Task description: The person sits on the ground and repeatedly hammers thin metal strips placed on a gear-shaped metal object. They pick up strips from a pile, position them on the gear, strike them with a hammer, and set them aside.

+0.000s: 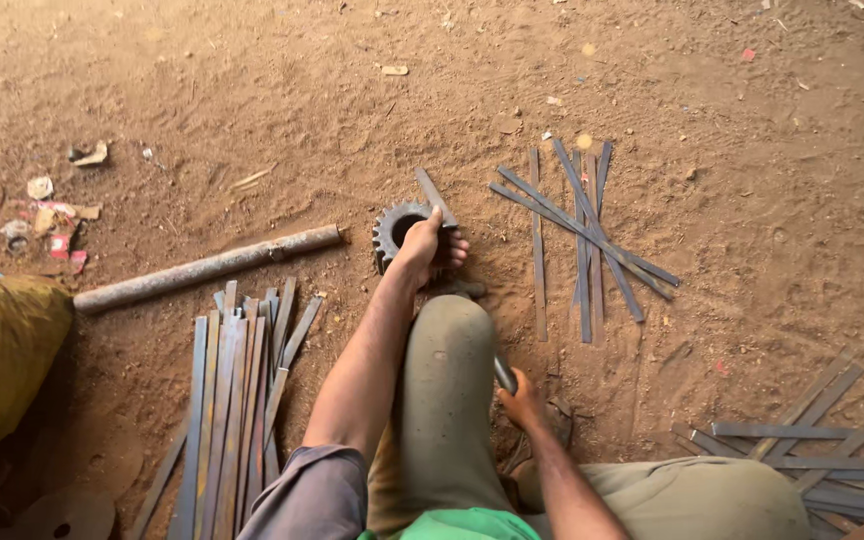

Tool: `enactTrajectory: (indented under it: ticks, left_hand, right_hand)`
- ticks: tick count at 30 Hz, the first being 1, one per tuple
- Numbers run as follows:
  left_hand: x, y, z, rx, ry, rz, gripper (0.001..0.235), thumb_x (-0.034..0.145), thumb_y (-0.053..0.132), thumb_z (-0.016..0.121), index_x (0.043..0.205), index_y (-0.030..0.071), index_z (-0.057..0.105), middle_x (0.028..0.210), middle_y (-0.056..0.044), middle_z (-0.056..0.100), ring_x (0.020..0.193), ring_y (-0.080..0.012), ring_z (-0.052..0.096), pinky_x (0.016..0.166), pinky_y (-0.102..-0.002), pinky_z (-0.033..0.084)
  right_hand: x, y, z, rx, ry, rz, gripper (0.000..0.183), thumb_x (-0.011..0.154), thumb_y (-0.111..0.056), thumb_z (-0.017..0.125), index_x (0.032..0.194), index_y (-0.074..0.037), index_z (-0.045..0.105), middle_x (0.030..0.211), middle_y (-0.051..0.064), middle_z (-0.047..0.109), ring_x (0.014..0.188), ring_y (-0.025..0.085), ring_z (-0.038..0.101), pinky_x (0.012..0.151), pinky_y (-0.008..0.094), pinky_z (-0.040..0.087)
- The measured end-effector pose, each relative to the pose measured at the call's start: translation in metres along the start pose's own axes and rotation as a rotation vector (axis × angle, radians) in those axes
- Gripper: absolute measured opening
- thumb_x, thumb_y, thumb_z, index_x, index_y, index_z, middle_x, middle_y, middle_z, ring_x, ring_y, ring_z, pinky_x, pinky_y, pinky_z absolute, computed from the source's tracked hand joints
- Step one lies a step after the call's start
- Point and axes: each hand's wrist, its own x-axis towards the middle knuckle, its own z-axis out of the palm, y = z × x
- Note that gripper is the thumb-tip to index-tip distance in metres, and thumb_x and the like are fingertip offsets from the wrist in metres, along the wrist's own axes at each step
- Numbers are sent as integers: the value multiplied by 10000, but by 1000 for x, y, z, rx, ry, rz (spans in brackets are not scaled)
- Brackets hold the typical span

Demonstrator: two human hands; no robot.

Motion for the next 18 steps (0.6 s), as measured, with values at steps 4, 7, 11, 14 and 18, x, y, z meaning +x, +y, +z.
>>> enactTrajectory:
  ticks: [4,7,11,14,18]
  left_hand:
    - [-3,-1,-4,64,-6,45,611,1116,464,287,971,-10,645,801,-137,720,614,-190,682,592,-350,600]
    - [0,-6,-8,65,14,42,577,1119,427,292,1036,-24,642,850,-148,735,633,-190,677,606,-345,598]
    - [5,-11,-10,-45,36,24,397,1071,258,382,1252,-33,583,1013,-143,780,814,-192,740,681,-324,621]
    - [-7,-16,-9,-14,35,63,409,1025,155,430,1396,-10,481,1151,-154,778,1006,-214,765,772,-333,645]
    - [-24,-18,0,112,-233,237,554,1010,192,526,1516,16,383,1357,-112,681,1196,-218,671,838,-376,558]
  right_hand:
    - [0,2,2,75,-171,209,727,898,-275,713,1552,-210,404,1184,130,709,865,232,741,756,411,617]
    - [-1,5,2,80,-186,202,740,899,-272,737,1551,-201,394,1160,116,707,784,186,724,700,381,623]
    - [5,4,3,67,-218,201,704,892,-298,737,1519,-179,440,1165,126,719,811,215,737,726,396,614]
    - [4,2,9,60,-145,67,689,849,-323,791,1449,-131,512,1137,151,731,887,243,742,794,405,591]
    - [8,-1,16,100,-32,-96,700,788,-330,845,1375,-93,548,1131,168,709,1002,301,698,868,444,551]
